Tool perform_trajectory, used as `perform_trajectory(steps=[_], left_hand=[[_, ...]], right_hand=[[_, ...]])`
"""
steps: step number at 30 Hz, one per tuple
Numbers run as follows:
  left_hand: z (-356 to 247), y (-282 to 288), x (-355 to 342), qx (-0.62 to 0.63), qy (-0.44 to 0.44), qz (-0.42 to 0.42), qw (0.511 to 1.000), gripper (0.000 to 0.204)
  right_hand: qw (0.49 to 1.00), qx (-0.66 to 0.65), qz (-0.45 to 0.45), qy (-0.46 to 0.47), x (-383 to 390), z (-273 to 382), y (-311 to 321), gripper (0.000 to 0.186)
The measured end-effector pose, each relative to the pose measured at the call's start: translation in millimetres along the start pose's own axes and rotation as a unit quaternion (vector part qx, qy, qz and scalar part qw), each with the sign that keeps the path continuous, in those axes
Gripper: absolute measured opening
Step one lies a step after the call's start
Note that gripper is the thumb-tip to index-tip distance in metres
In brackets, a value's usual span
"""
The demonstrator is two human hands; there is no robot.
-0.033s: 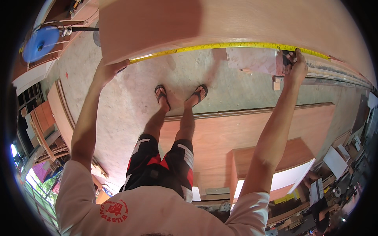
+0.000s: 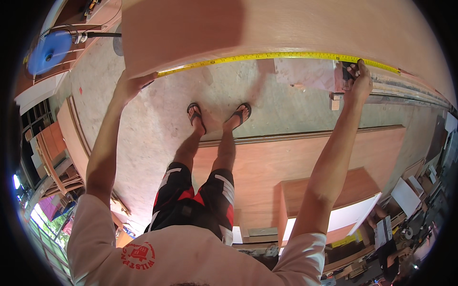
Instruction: The person measures a large sheet of plywood with a tape measure and pencil, then moves to a table saw to measure and adjust the fence. They carry a cut piece of plywood and place it on the table saw, then walk around the workshop handling small wooden blocks and a larger board.
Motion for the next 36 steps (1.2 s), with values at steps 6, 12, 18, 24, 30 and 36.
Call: perform_trajectory(steps=[6, 12, 18, 24, 30, 36], left_hand=[[-2, 1, -6, -0.027, -0.024, -0.004, 0.999, 0.035], [20, 4, -23, 0.001, -0.032, 0.017, 0.999, 0.029], [68, -12, 6, -0.035, -0.011, 0.037, 0.999, 0.034], [197, -16, 136, -0.064, -0.010, 0.086, 0.994, 0.035], [375, 23, 275, 0.039, 0.116, 0.174, 0.977, 0.052], [449, 146, 369, 0.194, 0.141, 0.039, 0.970, 0.057]], right_hand=[[1.000, 0.000, 0.004, 0.009, -9, -1, 0, 0.021], [1.000, -0.015, 0.019, 0.017, -15, -1, -10, 0.017], [0.991, -0.124, 0.057, -0.010, 36, 2, -2, 0.030], [0.999, -0.041, -0.014, -0.031, 185, -56, 42, 0.050], [0.988, -0.017, 0.119, -0.092, 422, -169, -35, 0.044], [0.907, 0.032, 0.396, -0.140, 738, -152, -278, 0.035]])
Point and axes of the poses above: each hand's wrist, its own x-axis away from the middle knuckle, its own y-axis out of the back of the hand, z = x × y, the point moved 10 cm from there along -x, towards the middle knuckle, and after that the axes turned 7 degrees about y, right-handed, at the moved point
